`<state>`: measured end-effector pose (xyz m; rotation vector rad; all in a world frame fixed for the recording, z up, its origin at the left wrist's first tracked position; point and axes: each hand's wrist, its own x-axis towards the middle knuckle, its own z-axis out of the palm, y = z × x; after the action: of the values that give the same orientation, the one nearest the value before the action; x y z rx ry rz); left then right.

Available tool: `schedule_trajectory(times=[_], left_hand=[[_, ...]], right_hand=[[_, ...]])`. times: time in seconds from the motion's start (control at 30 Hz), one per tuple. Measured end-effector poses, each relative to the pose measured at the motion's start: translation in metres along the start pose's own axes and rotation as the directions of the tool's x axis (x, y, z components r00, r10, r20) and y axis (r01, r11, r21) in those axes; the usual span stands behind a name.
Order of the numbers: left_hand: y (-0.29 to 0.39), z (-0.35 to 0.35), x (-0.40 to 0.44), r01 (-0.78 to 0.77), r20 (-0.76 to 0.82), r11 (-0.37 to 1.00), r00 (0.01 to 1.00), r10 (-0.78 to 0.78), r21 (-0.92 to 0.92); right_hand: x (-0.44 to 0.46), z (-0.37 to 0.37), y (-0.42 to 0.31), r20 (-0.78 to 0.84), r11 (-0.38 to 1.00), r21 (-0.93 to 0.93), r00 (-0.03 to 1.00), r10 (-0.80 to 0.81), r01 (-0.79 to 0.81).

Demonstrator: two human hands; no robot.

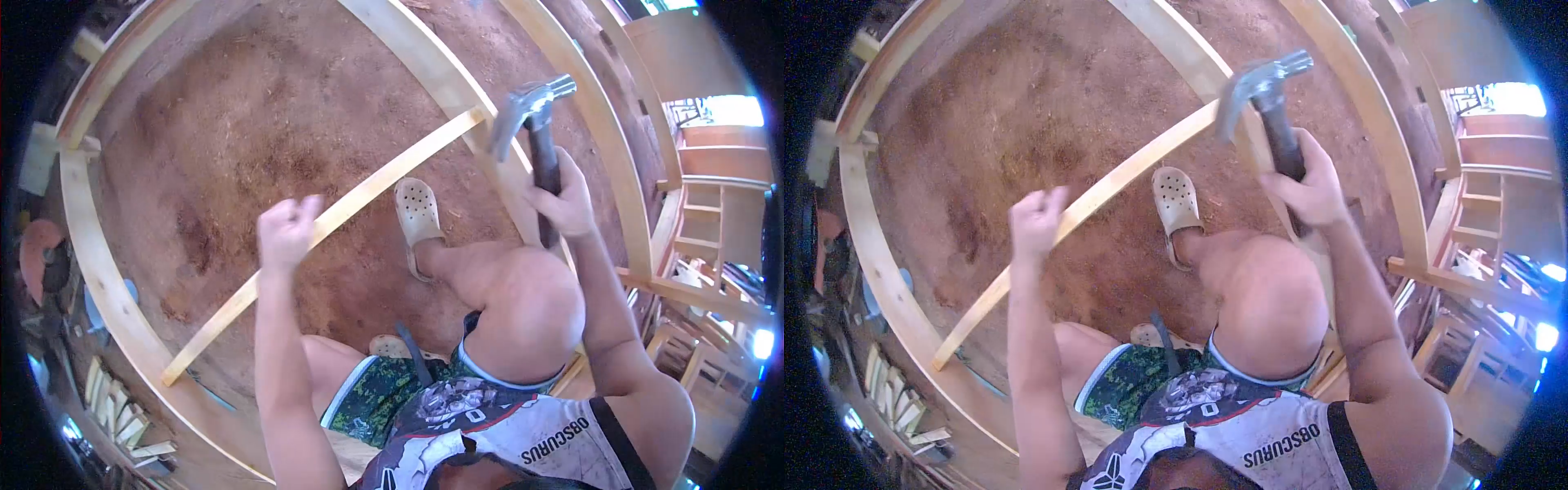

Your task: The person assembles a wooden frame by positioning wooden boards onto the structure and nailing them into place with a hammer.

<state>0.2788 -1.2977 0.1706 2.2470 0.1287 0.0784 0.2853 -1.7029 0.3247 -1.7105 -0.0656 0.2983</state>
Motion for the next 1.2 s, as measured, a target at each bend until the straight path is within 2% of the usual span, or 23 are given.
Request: schedule_trajectory(times=[0.03, 0.07, 0.1, 0.13, 0.2, 0.23, 0.27, 0.33, 0.37, 0.4, 0.47, 0.5, 0.53, 0.6, 0.67, 0.77, 0.9, 0.97, 1.03, 1.1, 1.2], left_hand=[[0.024, 0.023, 0.012, 0.007, 0.102, 0.997, 0.995, -0.015, 0.071], [0.040, 0.045, 0.022, 0.001, 0.207, 0.991, 0.978, -0.029, 0.133], [0.065, 0.062, 0.032, -0.096, 0.268, 0.968, 0.963, 0.031, 0.233], [0.085, 0.075, 0.043, -0.191, 0.337, 0.928, 0.938, 0.077, 0.320], [0.115, 0.089, 0.059, -0.214, 0.419, 0.908, 0.907, 0.048, 0.361], [0.120, 0.097, 0.067, -0.228, 0.486, 0.895, 0.874, 0.015, 0.384], [0.117, 0.108, 0.072, -0.246, 0.517, 0.885, 0.856, 0.006, 0.396], [0.111, 0.129, 0.081, -0.287, 0.554, 0.858, 0.833, 0.003, 0.427], [0.118, 0.128, 0.085, -0.268, 0.610, 0.855, 0.789, -0.068, 0.443], [0.123, 0.127, 0.087, -0.277, 0.632, 0.854, 0.771, -0.077, 0.441], [0.131, 0.128, 0.090, -0.256, 0.684, 0.798, 0.687, -0.246, 0.545], [0.131, 0.127, 0.090, -0.264, 0.698, 0.806, 0.675, -0.238, 0.530], [0.130, 0.128, 0.090, -0.275, 0.702, 0.806, 0.676, -0.225, 0.524], [0.126, 0.127, 0.086, -0.242, 0.662, 0.833, 0.726, -0.183, 0.497], [0.124, 0.127, 0.087, -0.249, 0.669, 0.832, 0.721, -0.181, 0.495], [0.121, 0.127, 0.086, -0.255, 0.670, 0.839, 0.724, -0.164, 0.481], [0.118, 0.127, 0.086, -0.296, 0.672, 0.845, 0.734, -0.098, 0.445], [0.118, 0.127, 0.086, -0.285, 0.682, 0.850, 0.723, -0.113, 0.443], [0.117, 0.128, 0.089, -0.272, 0.685, 0.855, 0.718, -0.124, 0.441], [0.116, 0.129, 0.086, -0.317, 0.679, 0.846, 0.731, -0.070, 0.429], [0.118, 0.128, 0.088, -0.277, 0.685, 0.849, 0.717, -0.129, 0.450]], right_hand=[[0.003, 0.003, 0.001, -0.197, 0.984, -0.149, 0.978, 0.072, -0.102], [0.003, 0.005, 0.006, -0.403, 0.932, -0.275, 0.908, 0.113, -0.238], [0.005, -0.007, 0.030, -0.374, 0.984, -0.046, 0.916, 0.143, -0.173], [0.009, -0.020, 0.045, -0.384, 0.984, -0.016, 0.910, 0.156, -0.176], [0.012, -0.029, 0.070, -0.194, 0.996, 0.092, 0.981, 0.018, 0.000], [0.012, -0.026, 0.081, -0.300, 0.995, 0.082, 0.951, 0.075, -0.053], [0.013, -0.022, 0.088, -0.319, 0.991, 0.113, 0.942, 0.104, -0.071], [0.022, -0.025, 0.102, -0.409, 0.949, -0.292, 0.913, -0.012, -0.118], [0.026, -0.028, 0.111, -0.411, 0.957, -0.270, 0.912, -0.013, -0.108], [0.029, -0.028, 0.115, -0.424, 0.957, -0.256, 0.906, 0.014, -0.134], [0.037, -0.029, 0.114, -0.435, 0.916, -0.317, 0.896, 0.091, -0.246], [0.042, -0.031, 0.114, -0.424, 0.865, -0.372, 0.891, 0.165, -0.337], [0.043, -0.033, 0.116, -0.435, 0.865, -0.373, 0.887, 0.157, -0.336], [0.040, -0.027, 0.117, -0.405, 0.839, -0.527, 0.908, -0.109, -0.134], [0.037, -0.021, 0.121, -0.435, 0.849, -0.497, 0.898, -0.066, -0.178], [0.041, -0.015, 0.131, -0.393, 0.829, -0.521, 0.919, -0.024, -0.201], [0.041, -0.002, 0.134, -0.394, 0.892, -0.430, 0.918, -0.046, -0.140], [0.047, -0.001, 0.142, -0.354, 0.832, -0.531, 0.934, -0.048, -0.159], [0.046, 0.004, 0.145, -0.358, 0.848, -0.513, 0.931, -0.075, -0.129], [0.044, 0.008, 0.150, -0.358, 0.862, -0.496, 0.929, -0.092, -0.105], [0.046, 0.010, 0.152, -0.336, 0.861, -0.488, 0.941, -0.031, -0.146]])
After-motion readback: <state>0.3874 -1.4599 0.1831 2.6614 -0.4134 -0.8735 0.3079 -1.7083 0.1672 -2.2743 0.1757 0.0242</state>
